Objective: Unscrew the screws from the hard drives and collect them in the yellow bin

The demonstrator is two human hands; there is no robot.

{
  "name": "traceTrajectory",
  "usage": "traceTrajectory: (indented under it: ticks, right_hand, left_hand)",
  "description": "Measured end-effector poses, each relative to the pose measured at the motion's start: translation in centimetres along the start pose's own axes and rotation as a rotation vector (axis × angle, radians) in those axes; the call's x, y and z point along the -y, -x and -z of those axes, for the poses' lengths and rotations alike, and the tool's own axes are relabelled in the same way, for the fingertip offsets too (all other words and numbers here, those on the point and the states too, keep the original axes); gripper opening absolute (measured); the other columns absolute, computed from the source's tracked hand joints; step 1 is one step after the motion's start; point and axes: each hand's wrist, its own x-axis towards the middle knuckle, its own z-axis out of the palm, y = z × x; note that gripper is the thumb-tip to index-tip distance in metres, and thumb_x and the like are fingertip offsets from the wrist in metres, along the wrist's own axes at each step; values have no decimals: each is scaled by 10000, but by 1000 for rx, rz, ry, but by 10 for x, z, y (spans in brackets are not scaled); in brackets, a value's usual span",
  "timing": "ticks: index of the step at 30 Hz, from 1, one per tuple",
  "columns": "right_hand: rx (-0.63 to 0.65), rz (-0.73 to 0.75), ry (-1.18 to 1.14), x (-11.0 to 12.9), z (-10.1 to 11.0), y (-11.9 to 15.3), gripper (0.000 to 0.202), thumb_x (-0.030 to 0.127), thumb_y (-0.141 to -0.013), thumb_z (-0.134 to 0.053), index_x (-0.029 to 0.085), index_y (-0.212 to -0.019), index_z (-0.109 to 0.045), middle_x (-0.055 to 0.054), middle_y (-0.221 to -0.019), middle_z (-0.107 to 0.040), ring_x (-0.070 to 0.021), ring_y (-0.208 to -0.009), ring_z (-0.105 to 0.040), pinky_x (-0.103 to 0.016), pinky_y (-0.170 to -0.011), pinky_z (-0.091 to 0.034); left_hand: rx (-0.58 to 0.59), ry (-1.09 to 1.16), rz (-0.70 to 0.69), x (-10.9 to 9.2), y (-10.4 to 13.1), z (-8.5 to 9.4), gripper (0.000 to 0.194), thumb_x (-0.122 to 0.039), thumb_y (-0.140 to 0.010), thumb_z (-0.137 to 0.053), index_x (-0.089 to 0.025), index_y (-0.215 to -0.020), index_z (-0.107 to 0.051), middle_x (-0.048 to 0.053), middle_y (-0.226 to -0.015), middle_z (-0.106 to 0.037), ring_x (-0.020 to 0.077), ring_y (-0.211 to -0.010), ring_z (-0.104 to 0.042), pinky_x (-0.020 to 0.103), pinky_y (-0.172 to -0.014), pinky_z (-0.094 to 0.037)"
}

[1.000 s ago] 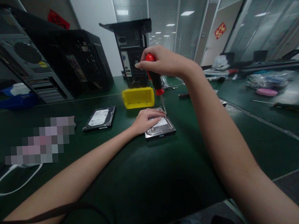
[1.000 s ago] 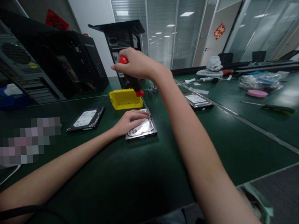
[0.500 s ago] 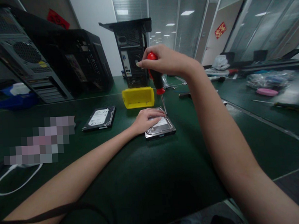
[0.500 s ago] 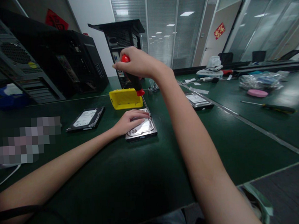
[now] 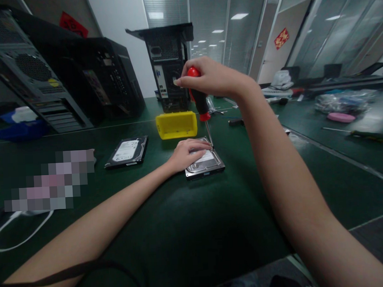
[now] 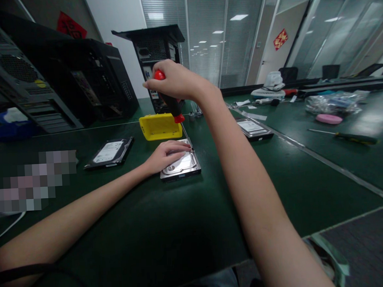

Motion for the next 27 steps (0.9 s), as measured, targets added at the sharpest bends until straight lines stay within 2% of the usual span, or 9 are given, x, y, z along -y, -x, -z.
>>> traceTrajectory:
  ticks: [13, 20, 27]
  right_hand:
    - [-16, -12, -18, 1, -2, -1, 278, 430, -828, -529, 168, -898, -591, -46, -864, -584, -121, -695, -480, -207, -523, -353]
    - [-11, 9, -31, 2, -2, 2, 291, 393, -855, -537, 118, -931, -597, -37, -794, -551, -104, -649, -460, -198, -507, -336]
    - [-12, 34, -33, 3, -2, 4, 336, 413, -849, -524, 102, -949, -599, -50, -840, -547, -114, -690, -460, -206, -539, -337]
  left_hand:
    - [3, -9, 6, -2, -1, 0, 239, -265, -889, -521, -247, -1059, -688, 13, -1156, -674, 191, -1120, -584, 424, -992, -422]
    - [0, -11, 14, -3, 0, 0, 244, -281, -889, -519, -240, -1058, -691, 20, -1157, -674, 198, -1120, -581, 433, -996, -416]
    - [8, 3, 31, -3, 0, 0, 245, -294, -888, -521, -254, -1061, -690, 11, -1162, -670, 198, -1132, -576, 436, -1007, -410]
